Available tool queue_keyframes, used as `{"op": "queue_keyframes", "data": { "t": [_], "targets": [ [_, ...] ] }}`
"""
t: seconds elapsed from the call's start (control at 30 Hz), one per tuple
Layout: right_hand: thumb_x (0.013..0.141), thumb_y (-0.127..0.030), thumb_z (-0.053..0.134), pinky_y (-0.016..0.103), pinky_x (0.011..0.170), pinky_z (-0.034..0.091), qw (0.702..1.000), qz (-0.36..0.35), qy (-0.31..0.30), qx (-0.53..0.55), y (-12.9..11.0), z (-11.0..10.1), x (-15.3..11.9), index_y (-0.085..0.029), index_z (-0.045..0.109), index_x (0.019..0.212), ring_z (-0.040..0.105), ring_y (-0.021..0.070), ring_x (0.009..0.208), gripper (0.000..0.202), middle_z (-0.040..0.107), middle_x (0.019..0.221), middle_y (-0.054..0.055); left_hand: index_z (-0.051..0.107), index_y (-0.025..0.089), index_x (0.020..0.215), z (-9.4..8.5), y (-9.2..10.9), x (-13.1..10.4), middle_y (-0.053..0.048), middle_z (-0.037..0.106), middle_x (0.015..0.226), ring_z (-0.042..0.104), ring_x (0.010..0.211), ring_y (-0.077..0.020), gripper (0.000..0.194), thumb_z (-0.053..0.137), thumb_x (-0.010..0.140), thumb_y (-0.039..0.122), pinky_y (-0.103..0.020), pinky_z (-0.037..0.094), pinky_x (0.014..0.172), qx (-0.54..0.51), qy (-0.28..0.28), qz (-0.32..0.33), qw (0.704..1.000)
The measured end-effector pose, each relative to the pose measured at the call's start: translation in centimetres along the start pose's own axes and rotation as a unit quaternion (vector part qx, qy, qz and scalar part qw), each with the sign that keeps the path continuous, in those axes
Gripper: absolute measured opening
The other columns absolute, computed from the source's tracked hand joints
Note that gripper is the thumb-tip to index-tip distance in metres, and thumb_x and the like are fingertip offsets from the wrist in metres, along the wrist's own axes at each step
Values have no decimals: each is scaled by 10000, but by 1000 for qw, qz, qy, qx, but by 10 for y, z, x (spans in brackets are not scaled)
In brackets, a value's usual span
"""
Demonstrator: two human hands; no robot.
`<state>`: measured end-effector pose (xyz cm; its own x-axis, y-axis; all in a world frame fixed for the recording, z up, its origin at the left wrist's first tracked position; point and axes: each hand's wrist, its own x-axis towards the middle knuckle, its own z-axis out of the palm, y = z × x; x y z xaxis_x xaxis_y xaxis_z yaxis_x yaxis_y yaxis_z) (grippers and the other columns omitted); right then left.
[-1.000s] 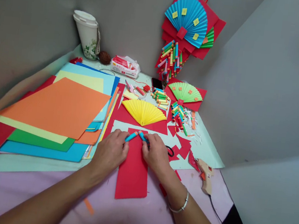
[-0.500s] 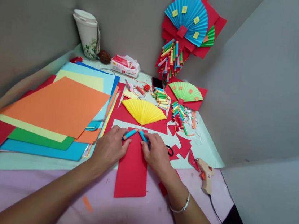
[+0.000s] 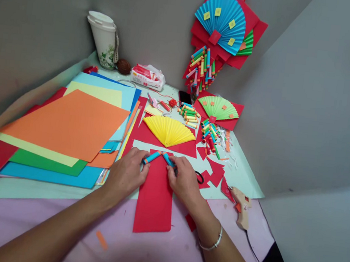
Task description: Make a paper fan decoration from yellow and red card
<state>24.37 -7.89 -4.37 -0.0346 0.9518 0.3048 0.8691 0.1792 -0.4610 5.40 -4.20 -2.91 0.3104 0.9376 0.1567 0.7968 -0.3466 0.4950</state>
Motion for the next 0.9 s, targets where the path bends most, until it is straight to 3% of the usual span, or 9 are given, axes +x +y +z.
{"op": "queue_keyframes", "data": {
  "t": [0.9],
  "targets": [
    [875,-155,537,364,891,496,1000,-6,-6,5,0,-4,-1,-158,620,1166,602,246,979,302,645,1029,114,638,178,1078,-2,-2,-3,-85,651,1028,642,854,-217,281,434,886,208,-302,477,695,-13,2,16,1000]
  ]
}}
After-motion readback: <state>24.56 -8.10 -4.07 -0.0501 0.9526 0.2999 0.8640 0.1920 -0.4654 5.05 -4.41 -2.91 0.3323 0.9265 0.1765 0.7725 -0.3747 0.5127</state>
